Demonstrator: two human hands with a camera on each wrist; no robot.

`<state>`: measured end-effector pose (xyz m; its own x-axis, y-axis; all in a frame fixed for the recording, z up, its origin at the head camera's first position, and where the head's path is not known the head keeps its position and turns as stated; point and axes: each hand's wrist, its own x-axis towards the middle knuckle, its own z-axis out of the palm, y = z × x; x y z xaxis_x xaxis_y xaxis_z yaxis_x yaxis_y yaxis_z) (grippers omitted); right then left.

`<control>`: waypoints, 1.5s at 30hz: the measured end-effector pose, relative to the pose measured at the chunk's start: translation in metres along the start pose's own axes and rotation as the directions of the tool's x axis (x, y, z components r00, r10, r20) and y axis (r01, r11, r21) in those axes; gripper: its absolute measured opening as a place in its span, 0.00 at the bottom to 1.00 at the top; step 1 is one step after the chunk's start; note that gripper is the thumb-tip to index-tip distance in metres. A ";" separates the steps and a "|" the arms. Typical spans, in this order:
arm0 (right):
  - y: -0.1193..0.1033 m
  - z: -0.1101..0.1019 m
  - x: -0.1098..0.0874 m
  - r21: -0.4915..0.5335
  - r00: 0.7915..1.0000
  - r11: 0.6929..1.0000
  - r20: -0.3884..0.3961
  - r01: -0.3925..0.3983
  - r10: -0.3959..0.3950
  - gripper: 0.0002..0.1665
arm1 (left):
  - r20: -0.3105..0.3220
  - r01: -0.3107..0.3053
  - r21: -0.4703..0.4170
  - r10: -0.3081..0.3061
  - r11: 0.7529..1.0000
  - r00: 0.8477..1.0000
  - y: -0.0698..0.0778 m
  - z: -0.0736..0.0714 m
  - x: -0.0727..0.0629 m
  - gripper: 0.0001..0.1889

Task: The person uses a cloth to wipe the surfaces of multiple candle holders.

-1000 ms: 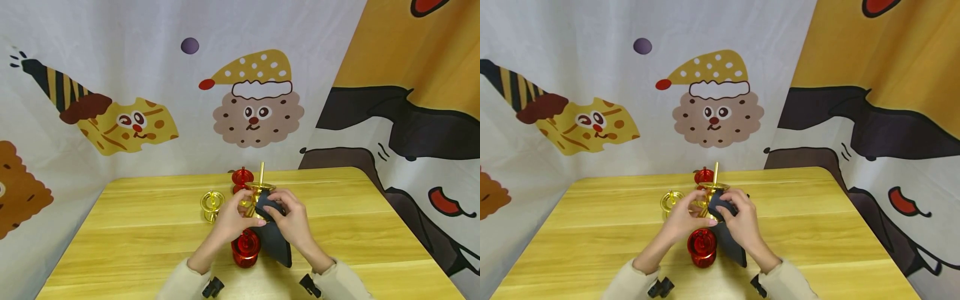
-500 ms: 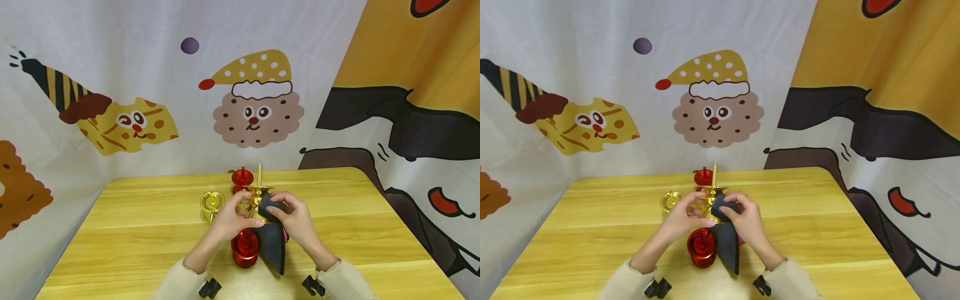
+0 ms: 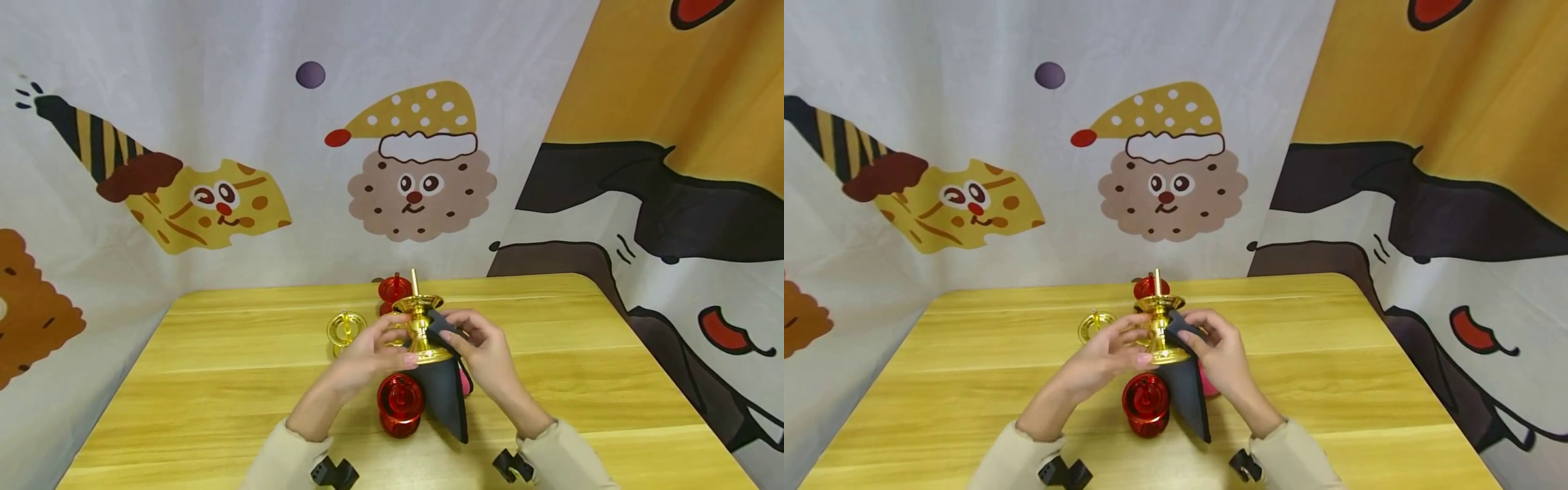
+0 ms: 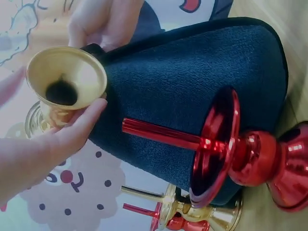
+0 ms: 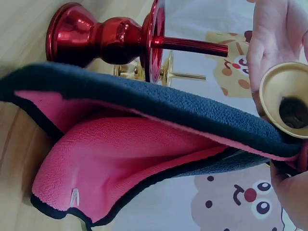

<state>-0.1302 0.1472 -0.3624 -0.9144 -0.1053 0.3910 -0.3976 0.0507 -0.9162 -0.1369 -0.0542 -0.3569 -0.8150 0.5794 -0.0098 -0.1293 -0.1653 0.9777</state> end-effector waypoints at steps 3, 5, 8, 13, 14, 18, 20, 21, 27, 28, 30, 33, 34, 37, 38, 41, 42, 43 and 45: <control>-0.001 0.001 -0.001 -0.018 1.000 1.000 0.007 -0.006 0.006 0.07 | -0.053 0.005 0.074 -0.001 0.997 0.999 -0.001 0.004 0.003 0.36; -0.002 0.005 -0.002 -0.090 0.998 0.994 0.013 0.058 -0.057 0.08 | -0.131 0.017 0.217 0.011 0.976 0.991 -0.002 0.009 0.004 0.36; -0.003 0.011 -0.004 -0.245 0.983 0.952 0.025 0.182 -0.182 0.10 | -0.212 0.053 0.376 0.031 0.925 0.977 -0.003 0.013 0.005 0.37; -0.004 0.009 -0.003 -0.249 0.978 0.946 0.022 0.207 -0.208 0.11 | -0.119 -0.011 0.143 0.028 0.990 0.992 -0.006 0.002 0.004 0.36; -0.004 0.007 -0.002 -0.207 0.984 0.962 0.017 0.176 -0.176 0.10 | -0.082 -0.025 0.054 0.029 0.998 0.996 -0.006 -0.001 0.004 0.35; -0.003 0.002 0.001 -0.090 0.999 0.995 0.000 0.040 -0.040 0.08 | 0.035 -0.031 -0.127 0.036 0.991 0.999 -0.006 -0.005 0.003 0.35; -0.003 0.002 0.002 -0.078 1.000 0.997 -0.004 0.002 -0.002 0.08 | 0.031 -0.035 -0.065 0.037 0.997 0.999 -0.006 -0.004 0.004 0.35; -0.003 0.002 0.001 -0.085 1.000 0.996 -0.006 -0.001 0.000 0.08 | 0.013 -0.033 -0.007 0.033 0.999 0.999 -0.007 -0.002 0.004 0.35; -0.008 0.009 -0.002 -0.270 0.985 0.948 0.016 0.169 -0.171 0.10 | -0.100 -0.010 0.225 0.033 0.974 0.994 -0.007 0.003 0.007 0.35; -0.008 0.009 -0.002 -0.280 0.980 0.940 0.026 0.196 -0.197 0.11 | -0.090 -0.015 0.179 0.032 0.984 0.995 -0.006 0.002 0.006 0.36; -0.008 0.007 -0.003 -0.255 0.978 0.944 0.039 0.210 -0.207 0.11 | -0.052 -0.020 0.053 0.023 0.998 0.998 -0.006 -0.001 0.005 0.39; -0.006 0.002 -0.004 -0.179 0.989 0.973 0.043 0.145 -0.140 0.10 | -0.001 0.000 -0.084 0.000 0.996 1.000 -0.005 -0.005 0.003 0.46; -0.005 0.000 -0.004 -0.160 0.993 0.980 0.045 0.119 -0.113 0.10 | 0.008 0.008 -0.091 -0.007 0.996 1.000 -0.005 -0.006 0.003 0.49; -0.002 -0.004 -0.004 -0.156 0.997 0.986 0.058 0.061 -0.052 0.09 | -0.010 0.008 0.018 -0.008 1.000 1.000 -0.006 -0.006 0.002 0.52; -0.001 -0.005 -0.004 -0.160 0.997 0.986 0.064 0.054 -0.044 0.09 | -0.020 0.003 0.067 -0.002 0.998 1.000 -0.006 -0.005 0.002 0.52; 0.001 -0.006 -0.005 -0.164 0.997 0.986 0.071 0.042 -0.031 0.09 | -0.042 -0.026 0.207 0.036 0.978 0.998 -0.005 -0.002 0.003 0.52; 0.001 -0.007 -0.005 -0.164 0.997 0.986 0.071 0.041 -0.030 0.09 | -0.050 -0.033 0.241 0.046 0.970 0.998 -0.004 -0.001 0.003 0.52; 0.001 -0.007 -0.006 -0.164 0.997 0.986 0.071 0.042 -0.031 0.09 | -0.064 -0.035 0.264 0.054 0.964 0.997 -0.003 -0.001 0.003 0.50; 0.001 -0.007 -0.006 -0.164 0.997 0.985 0.073 0.044 -0.032 0.09 | -0.095 -0.033 0.302 0.065 0.953 0.993 0.000 -0.001 0.003 0.46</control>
<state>-0.1257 0.1551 -0.3655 -0.8930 -0.1786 0.4130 -0.4446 0.2081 -0.8712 -0.1399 -0.0534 -0.3572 -0.8718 0.4888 0.0336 0.0742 0.0640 0.9952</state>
